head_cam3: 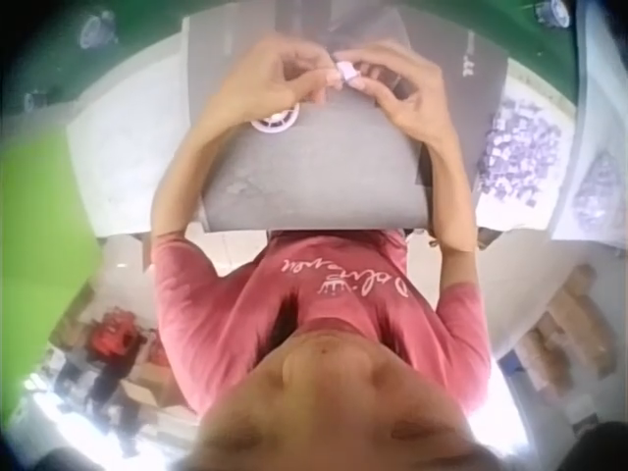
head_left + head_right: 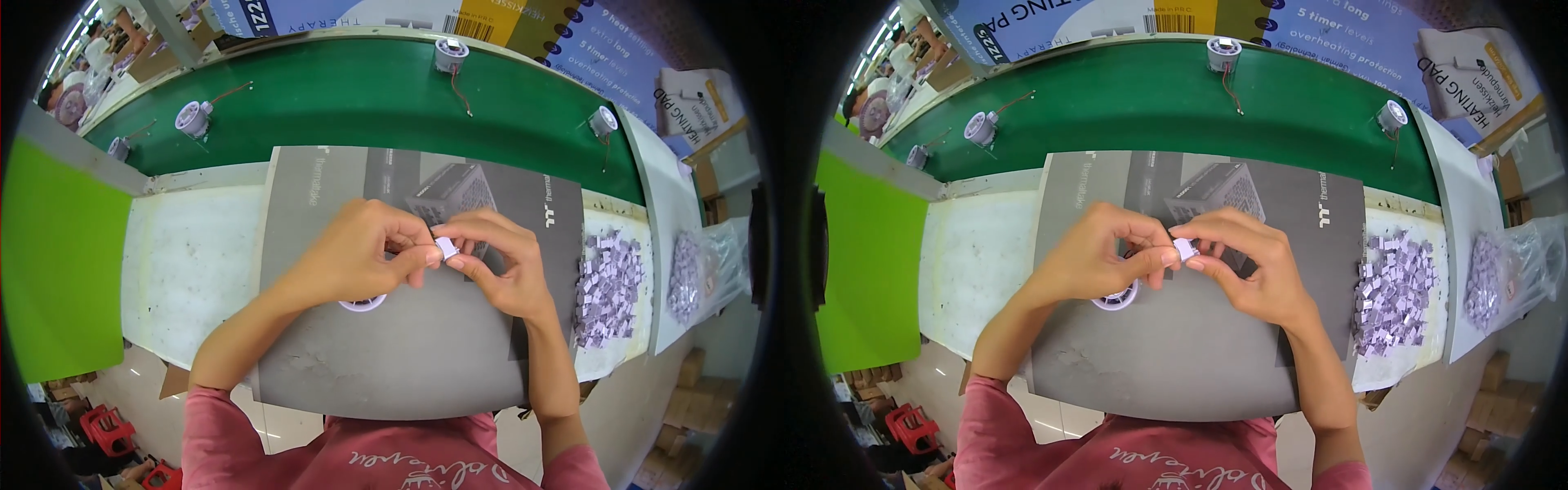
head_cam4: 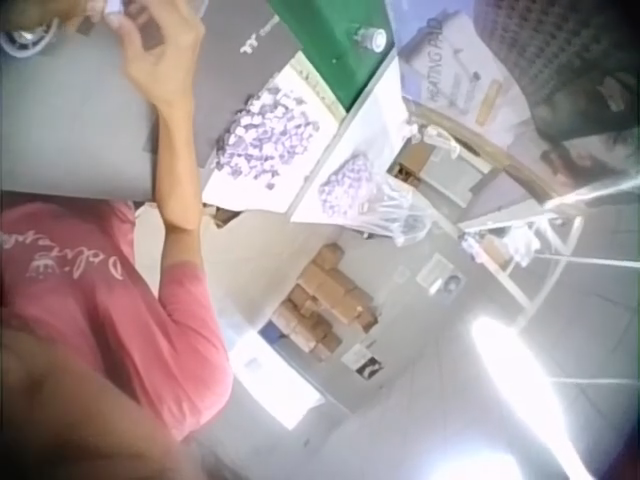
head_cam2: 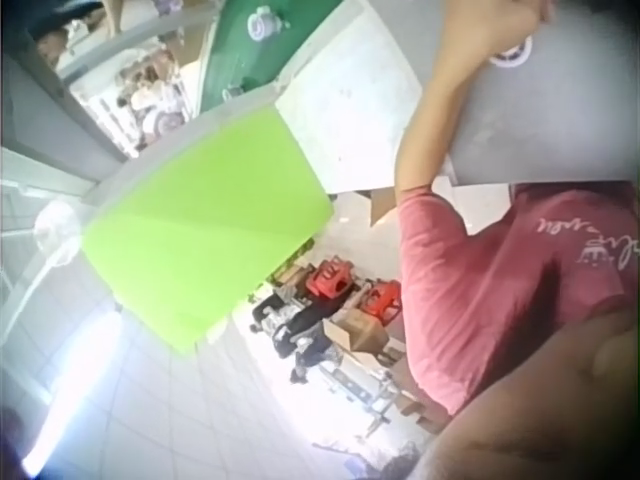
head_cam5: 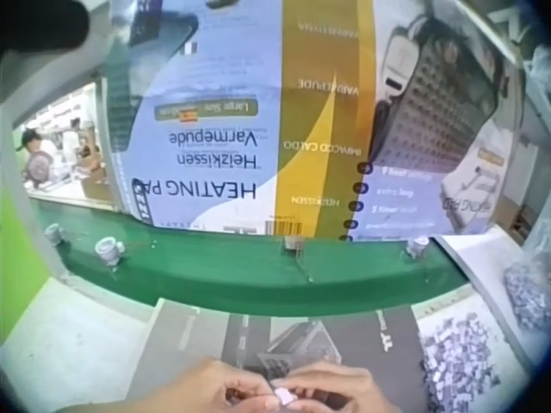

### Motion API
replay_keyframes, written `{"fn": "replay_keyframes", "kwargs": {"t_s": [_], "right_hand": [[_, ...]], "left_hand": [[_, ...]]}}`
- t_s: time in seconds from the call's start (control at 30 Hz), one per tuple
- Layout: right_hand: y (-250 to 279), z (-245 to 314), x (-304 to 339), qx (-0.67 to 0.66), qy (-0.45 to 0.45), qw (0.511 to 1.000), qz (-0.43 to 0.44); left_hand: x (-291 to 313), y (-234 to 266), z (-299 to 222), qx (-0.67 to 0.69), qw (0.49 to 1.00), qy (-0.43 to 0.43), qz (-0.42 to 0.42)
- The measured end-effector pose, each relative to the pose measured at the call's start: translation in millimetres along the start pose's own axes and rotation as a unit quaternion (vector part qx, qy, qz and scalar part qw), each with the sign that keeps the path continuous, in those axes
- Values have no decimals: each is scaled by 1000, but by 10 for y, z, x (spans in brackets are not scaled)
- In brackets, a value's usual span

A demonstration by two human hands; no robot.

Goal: The person connects wires to small plastic electronic connectors by hand, then attaches the connected wires to a cooling fan unit.

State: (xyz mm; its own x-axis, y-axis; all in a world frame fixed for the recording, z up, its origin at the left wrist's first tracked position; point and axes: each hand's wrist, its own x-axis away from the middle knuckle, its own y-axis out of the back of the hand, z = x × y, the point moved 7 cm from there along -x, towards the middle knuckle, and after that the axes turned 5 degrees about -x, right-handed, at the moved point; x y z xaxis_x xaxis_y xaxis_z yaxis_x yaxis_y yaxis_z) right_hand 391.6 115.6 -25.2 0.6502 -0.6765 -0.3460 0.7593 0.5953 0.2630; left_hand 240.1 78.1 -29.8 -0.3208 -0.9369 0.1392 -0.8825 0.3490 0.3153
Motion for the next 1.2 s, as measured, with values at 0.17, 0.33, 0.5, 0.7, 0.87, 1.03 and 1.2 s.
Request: {"fn": "replay_keyframes", "kwargs": {"t_s": [0.17, 0.33, 0.5, 0.7, 0.87, 1.03, 1.2], "right_hand": [[-31, 48, 2, 47, 9, 999, -1], [10, 5, 22, 58, -38, 998, -12], [-17, -51, 14, 98, -2, 995, 5], [-101, -7, 18, 142, 48, 988, 21], [-172, -63, 57, 159, 42, 986, 37], [-215, 25, 68, 245, 89, 964, 43], [-235, -71, 103, 227, 66, 969, 68]], "left_hand": [[13, -18, 77, 34, 996, 61, -63], [5, 89, 150, -62, 996, 37, -57], [-6, -36, 174, -37, 999, 16, -28], [152, -28, 61, -256, 963, 13, -81], [163, -59, 87, -374, 925, -21, -62], [115, -152, 73, -331, 938, -66, -82], [101, -164, 173, -308, 950, -2, -50]]}}
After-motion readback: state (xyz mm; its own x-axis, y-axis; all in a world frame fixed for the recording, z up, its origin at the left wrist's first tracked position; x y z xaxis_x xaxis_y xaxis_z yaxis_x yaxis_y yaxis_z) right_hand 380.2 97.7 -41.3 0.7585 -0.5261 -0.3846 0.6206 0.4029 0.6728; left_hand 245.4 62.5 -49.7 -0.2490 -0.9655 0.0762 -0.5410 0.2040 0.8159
